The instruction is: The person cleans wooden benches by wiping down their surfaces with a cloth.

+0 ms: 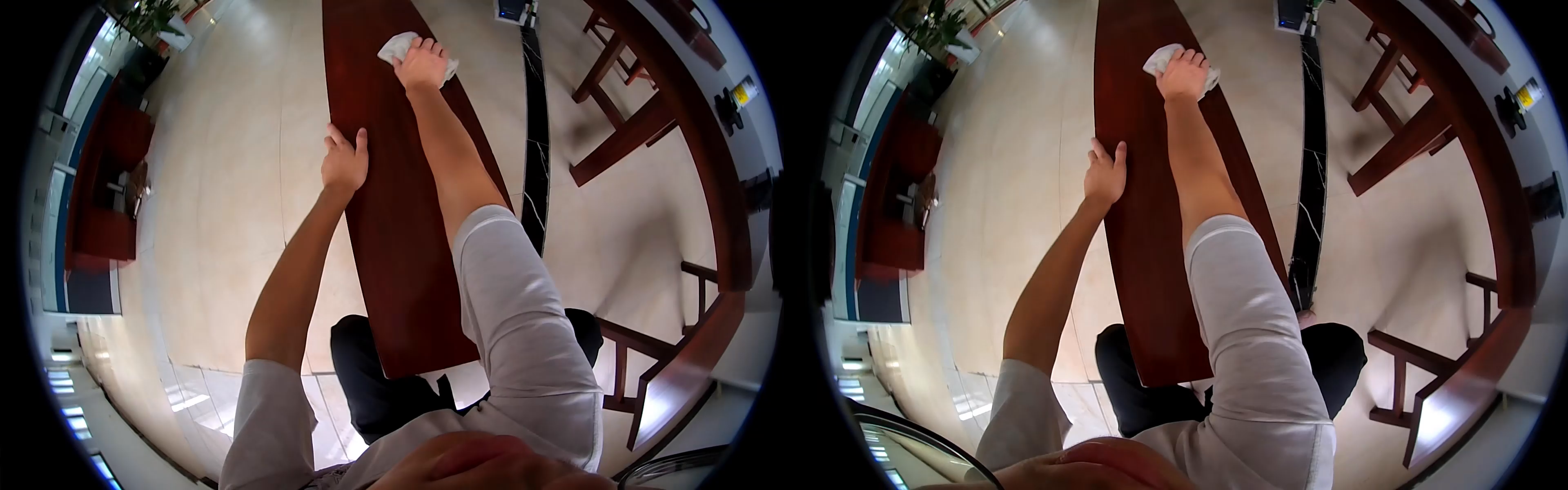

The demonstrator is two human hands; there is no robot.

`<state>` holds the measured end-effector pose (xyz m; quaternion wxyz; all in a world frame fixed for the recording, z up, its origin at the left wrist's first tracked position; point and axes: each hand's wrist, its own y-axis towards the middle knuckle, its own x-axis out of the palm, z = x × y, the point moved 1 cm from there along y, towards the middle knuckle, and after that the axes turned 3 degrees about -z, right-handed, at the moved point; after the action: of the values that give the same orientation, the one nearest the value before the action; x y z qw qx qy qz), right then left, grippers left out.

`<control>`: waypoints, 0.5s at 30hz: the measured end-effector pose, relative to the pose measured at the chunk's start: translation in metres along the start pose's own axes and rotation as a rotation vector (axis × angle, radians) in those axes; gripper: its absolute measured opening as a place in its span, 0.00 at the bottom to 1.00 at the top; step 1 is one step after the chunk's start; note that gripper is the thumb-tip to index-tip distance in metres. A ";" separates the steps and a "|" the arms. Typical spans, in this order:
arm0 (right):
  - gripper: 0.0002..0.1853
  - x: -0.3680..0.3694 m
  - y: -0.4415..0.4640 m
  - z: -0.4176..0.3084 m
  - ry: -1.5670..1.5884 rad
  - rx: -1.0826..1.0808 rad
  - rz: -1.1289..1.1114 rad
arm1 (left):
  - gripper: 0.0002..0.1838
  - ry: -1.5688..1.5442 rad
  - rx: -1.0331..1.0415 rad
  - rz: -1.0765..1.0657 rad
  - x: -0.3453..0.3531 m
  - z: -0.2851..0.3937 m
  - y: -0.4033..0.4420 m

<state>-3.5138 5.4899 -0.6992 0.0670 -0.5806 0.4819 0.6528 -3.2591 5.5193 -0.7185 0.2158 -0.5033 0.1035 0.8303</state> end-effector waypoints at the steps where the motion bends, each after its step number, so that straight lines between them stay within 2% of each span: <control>1: 0.34 0.001 -0.003 0.000 -0.024 0.029 0.008 | 0.50 0.010 -0.011 -0.001 0.003 -0.003 -0.001; 11: 0.37 -0.014 -0.016 0.028 -0.011 -0.036 -0.055 | 0.47 0.005 -0.083 0.029 0.001 -0.005 0.001; 13: 0.36 -0.015 -0.019 0.028 -0.031 -0.068 -0.045 | 0.47 -0.014 -0.084 0.044 0.003 -0.007 0.002; 15: 0.34 -0.019 -0.018 0.032 -0.033 -0.094 -0.134 | 0.44 -0.012 -0.133 -0.002 0.002 -0.006 0.001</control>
<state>-3.5184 5.5309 -0.6978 0.0912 -0.6031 0.4099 0.6782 -3.2558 5.5165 -0.7231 0.1831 -0.5119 0.0462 0.8381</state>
